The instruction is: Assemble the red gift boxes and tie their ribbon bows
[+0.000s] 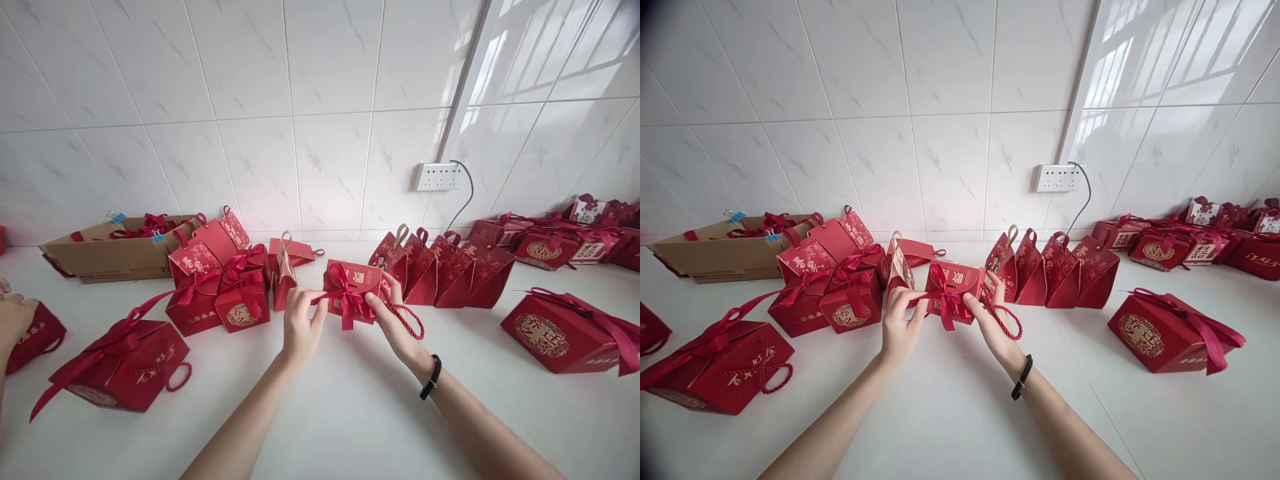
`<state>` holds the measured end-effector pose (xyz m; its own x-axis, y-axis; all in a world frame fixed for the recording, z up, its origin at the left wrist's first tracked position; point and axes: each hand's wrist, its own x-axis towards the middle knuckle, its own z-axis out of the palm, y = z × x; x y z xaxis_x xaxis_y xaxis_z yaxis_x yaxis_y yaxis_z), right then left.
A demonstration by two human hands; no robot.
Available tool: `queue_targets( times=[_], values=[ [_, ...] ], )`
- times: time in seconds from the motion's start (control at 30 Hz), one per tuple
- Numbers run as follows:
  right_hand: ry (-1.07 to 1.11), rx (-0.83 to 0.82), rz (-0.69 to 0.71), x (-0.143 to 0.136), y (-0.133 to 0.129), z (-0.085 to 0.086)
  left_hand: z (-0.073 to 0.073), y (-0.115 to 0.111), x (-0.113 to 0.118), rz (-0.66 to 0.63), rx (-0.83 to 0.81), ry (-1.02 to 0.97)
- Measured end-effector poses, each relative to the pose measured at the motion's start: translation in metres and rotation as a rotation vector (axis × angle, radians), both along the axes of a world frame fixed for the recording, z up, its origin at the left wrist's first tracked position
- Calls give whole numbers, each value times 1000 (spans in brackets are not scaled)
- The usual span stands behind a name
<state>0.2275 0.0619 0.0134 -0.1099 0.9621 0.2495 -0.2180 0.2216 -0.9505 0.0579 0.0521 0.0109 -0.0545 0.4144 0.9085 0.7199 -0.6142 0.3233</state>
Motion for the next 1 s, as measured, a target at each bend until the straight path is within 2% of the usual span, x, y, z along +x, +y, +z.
queue_targets(
  times=[0.17, 0.33, 0.43, 0.5, 0.6, 0.67, 0.73, 0.8, 0.9, 1.0],
  values=[
    [-3, -46, -47, 1, 6, -5, 5, -4, -5, 1, 100, 46],
    [87, -141, -23, 1, 6, -2, 4, -7, 0, -26, 230, 257],
    [121, -199, 38, 2, 4, 0, 3, -9, 2, -72, 200, 376],
    [117, -217, 51, 3, 5, 1, 3, -11, 1, -173, 145, 403],
    [106, -192, 55, 9, 9, 2, 5, -11, -6, -370, 48, 211],
    [77, -139, 73, 13, 10, 2, 7, -9, -10, -383, -92, -107],
    [39, -84, 122, 15, 10, 1, 10, -5, -12, -359, -302, -457],
    [7, -51, 188, 14, 8, 0, 12, -3, -11, -427, -504, -669],
    [-25, -27, 230, 8, 2, -1, 14, -5, -5, -574, -701, -689],
    [-46, -35, 250, 2, -4, 0, 12, -8, 1, -596, -843, -637]
  ],
)
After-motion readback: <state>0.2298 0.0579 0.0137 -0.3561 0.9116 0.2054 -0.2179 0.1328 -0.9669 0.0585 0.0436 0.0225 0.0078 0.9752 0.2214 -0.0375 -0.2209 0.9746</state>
